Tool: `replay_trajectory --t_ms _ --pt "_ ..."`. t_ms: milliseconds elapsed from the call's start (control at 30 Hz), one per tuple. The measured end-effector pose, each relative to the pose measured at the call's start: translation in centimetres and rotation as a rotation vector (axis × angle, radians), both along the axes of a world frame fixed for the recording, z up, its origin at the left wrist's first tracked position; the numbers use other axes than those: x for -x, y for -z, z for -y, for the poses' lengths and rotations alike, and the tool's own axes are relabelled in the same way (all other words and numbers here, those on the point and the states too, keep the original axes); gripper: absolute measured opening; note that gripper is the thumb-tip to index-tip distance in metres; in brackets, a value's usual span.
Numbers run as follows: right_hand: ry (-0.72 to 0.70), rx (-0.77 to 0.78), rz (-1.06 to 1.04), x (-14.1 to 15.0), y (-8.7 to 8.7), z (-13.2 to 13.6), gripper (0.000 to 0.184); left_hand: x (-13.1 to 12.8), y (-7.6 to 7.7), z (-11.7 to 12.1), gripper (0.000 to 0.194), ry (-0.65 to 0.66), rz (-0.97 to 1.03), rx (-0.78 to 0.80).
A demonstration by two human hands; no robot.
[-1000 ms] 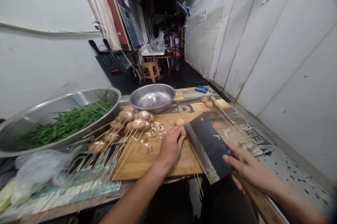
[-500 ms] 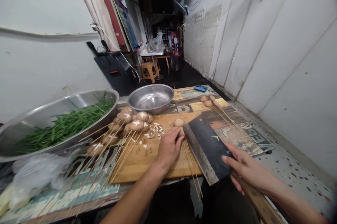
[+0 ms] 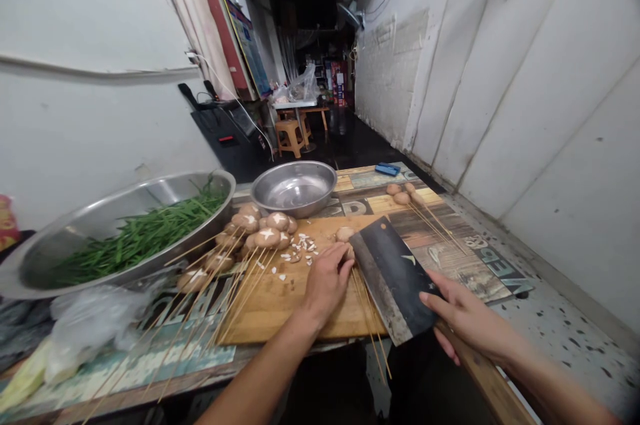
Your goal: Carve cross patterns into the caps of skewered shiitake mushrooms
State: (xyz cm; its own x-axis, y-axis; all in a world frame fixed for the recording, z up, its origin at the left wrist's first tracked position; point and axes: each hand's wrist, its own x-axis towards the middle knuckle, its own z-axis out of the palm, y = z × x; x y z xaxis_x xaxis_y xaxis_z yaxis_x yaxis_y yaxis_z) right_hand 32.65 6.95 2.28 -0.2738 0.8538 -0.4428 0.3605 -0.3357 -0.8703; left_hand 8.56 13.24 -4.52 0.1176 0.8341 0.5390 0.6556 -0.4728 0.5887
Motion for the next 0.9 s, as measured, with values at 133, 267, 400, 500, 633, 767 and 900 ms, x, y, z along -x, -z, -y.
replay_trajectory --t_ms 133,267,400,500,633,767,900 --pt "0.026 0.036 -0.087 0.0 -0.1 -0.1 0.07 0.1 0.2 0.0 0.024 -0.003 0.001 -0.001" --pt "0.028 0.031 -0.112 -0.3 0.4 0.2 0.074 0.0 0.3 0.0 0.026 0.005 0.031 0.002" --pt "0.029 0.02 -0.126 -0.3 0.8 0.4 0.076 -0.1 0.5 0.0 0.026 0.006 0.037 0.015" --pt "0.02 -0.003 -0.149 -0.1 0.6 0.4 0.068 0.0 0.7 0.0 0.025 -0.018 0.039 0.026" --pt "0.023 0.005 -0.106 -0.4 0.0 0.6 0.065 0.0 0.8 -0.1 0.026 -0.03 0.06 0.033" --pt "-0.006 -0.092 0.061 -1.4 -0.4 1.5 0.063 -0.1 0.9 -0.1 0.025 -0.039 0.055 0.044" --pt "-0.094 -0.535 0.436 -1.6 -0.6 2.9 0.046 -0.3 1.1 0.3 0.022 -0.016 -0.004 0.02"
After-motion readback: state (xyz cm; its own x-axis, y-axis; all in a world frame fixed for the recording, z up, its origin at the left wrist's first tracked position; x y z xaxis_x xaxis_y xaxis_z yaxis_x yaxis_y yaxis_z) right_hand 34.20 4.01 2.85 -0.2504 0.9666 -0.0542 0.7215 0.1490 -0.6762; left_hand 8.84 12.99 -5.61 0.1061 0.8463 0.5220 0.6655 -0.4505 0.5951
